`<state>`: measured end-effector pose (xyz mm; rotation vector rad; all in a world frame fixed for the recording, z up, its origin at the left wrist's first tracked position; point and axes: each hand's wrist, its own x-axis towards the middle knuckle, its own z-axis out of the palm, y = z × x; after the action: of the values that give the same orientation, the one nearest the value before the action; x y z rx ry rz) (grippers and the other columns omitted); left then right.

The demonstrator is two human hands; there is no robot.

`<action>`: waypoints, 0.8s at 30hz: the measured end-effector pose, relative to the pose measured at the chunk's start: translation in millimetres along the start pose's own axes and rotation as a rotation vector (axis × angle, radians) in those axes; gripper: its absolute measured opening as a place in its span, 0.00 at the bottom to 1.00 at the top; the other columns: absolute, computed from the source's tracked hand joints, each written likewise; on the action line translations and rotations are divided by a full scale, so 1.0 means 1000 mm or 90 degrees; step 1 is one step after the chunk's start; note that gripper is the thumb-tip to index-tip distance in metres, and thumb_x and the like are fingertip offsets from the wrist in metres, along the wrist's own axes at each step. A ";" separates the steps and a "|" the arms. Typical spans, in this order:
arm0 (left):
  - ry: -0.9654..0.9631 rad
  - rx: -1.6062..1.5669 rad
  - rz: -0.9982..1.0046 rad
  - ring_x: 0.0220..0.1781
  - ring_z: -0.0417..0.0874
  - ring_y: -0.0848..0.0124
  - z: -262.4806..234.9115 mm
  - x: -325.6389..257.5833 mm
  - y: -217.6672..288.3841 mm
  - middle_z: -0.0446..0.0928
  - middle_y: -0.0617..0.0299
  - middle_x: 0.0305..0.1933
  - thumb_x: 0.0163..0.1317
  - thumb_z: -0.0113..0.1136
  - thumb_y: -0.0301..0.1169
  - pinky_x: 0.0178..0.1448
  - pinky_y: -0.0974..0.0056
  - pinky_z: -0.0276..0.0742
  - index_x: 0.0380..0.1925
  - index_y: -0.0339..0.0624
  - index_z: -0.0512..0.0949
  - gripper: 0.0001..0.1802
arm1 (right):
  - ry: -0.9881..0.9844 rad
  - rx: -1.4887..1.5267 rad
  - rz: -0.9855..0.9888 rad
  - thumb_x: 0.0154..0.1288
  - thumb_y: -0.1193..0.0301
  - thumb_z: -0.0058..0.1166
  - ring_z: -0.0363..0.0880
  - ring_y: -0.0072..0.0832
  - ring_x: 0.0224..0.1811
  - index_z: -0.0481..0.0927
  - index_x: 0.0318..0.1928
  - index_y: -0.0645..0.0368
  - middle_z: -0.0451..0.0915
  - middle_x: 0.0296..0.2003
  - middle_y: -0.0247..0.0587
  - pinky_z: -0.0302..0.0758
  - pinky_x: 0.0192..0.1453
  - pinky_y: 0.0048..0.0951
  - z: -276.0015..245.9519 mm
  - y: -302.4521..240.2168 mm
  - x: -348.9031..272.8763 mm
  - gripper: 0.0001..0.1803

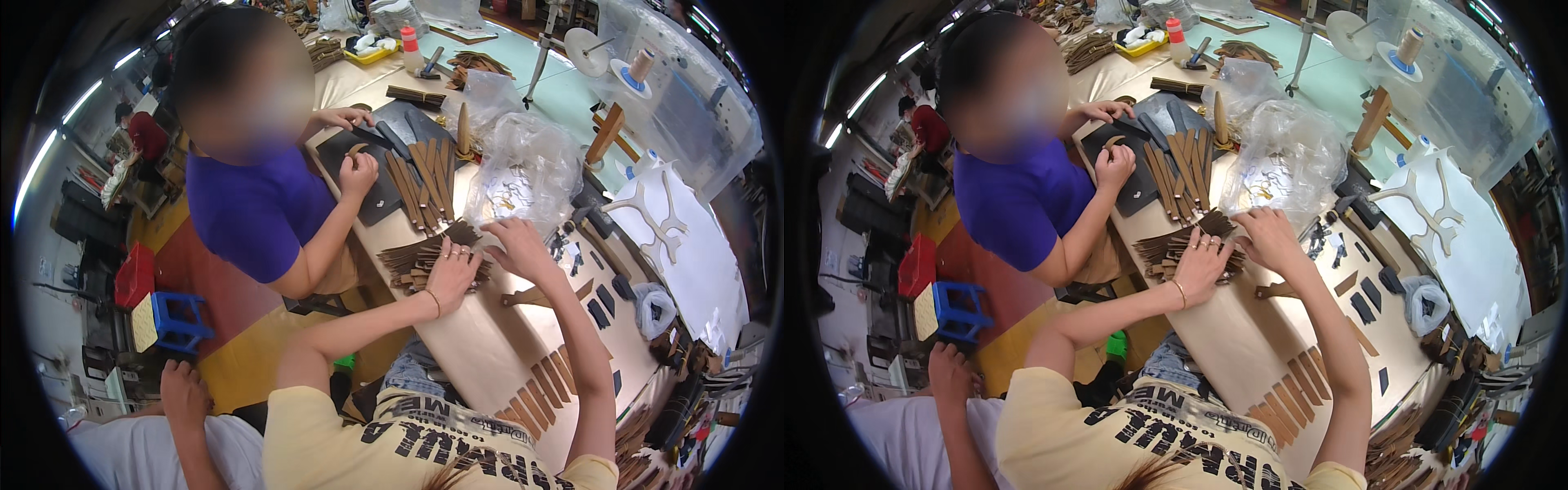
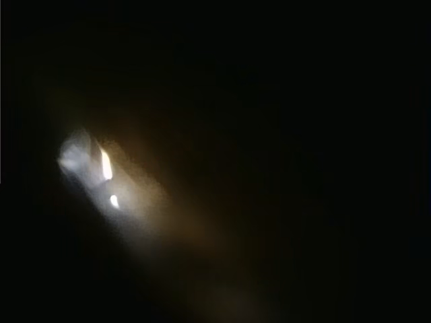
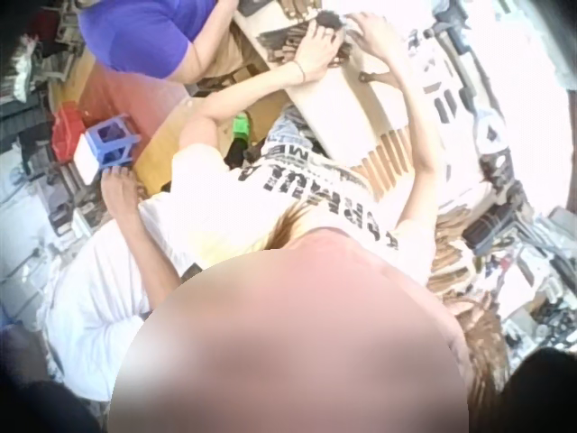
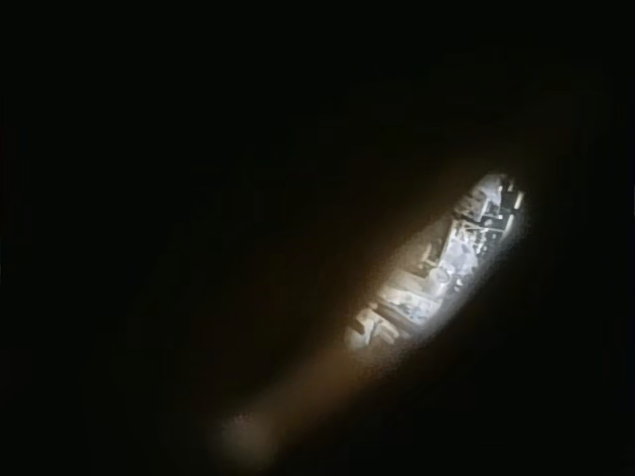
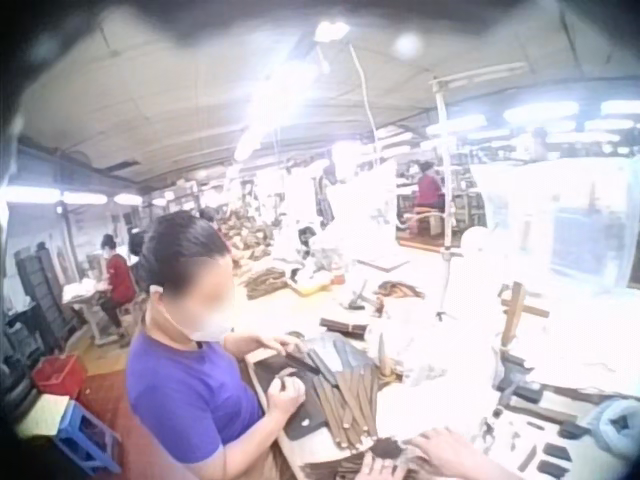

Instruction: The person arranges light brown wooden strips on a table, then places small dark metal or plastic pieces onto them. They continue to align and stack the strips with the attached pieces, preparing them for further assembly.

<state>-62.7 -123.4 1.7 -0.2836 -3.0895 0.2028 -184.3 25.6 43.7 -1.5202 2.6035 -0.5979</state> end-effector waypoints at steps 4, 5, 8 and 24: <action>0.034 -0.142 -0.035 0.61 0.71 0.52 -0.020 -0.019 -0.005 0.72 0.46 0.55 0.44 0.69 0.34 0.73 0.43 0.53 0.61 0.38 0.66 0.42 | -0.075 -0.067 -0.106 0.51 0.68 0.68 0.72 0.39 0.62 0.76 0.60 0.50 0.78 0.53 0.40 0.68 0.63 0.41 0.018 0.002 0.047 0.32; 0.029 -0.201 -0.054 0.61 0.71 0.52 -0.027 -0.025 -0.009 0.72 0.46 0.54 0.43 0.70 0.35 0.73 0.43 0.54 0.61 0.39 0.65 0.42 | -0.106 -0.078 -0.125 0.48 0.68 0.69 0.71 0.39 0.63 0.75 0.60 0.49 0.78 0.54 0.39 0.68 0.63 0.41 0.021 0.002 0.055 0.35; 0.044 -0.450 -0.124 0.63 0.71 0.51 -0.045 -0.040 -0.032 0.72 0.44 0.57 0.41 0.69 0.35 0.72 0.47 0.55 0.63 0.40 0.63 0.45 | -0.173 -0.105 -0.167 0.44 0.67 0.73 0.71 0.37 0.63 0.74 0.62 0.50 0.76 0.55 0.38 0.67 0.65 0.40 0.033 -0.003 0.072 0.40; 0.609 -1.769 -0.017 0.66 0.70 0.51 -0.020 -0.149 -0.102 0.68 0.45 0.59 0.41 0.55 0.42 0.73 0.35 0.64 0.69 0.32 0.61 0.50 | -0.250 -0.003 -0.158 0.41 0.57 0.66 0.79 0.44 0.48 0.77 0.48 0.57 0.80 0.41 0.47 0.72 0.55 0.45 0.020 -0.034 0.083 0.31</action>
<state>66.4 -247.5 31.9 -0.0997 -0.4307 -2.6241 -193.3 -66.2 48.7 -1.7686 2.1477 -0.2703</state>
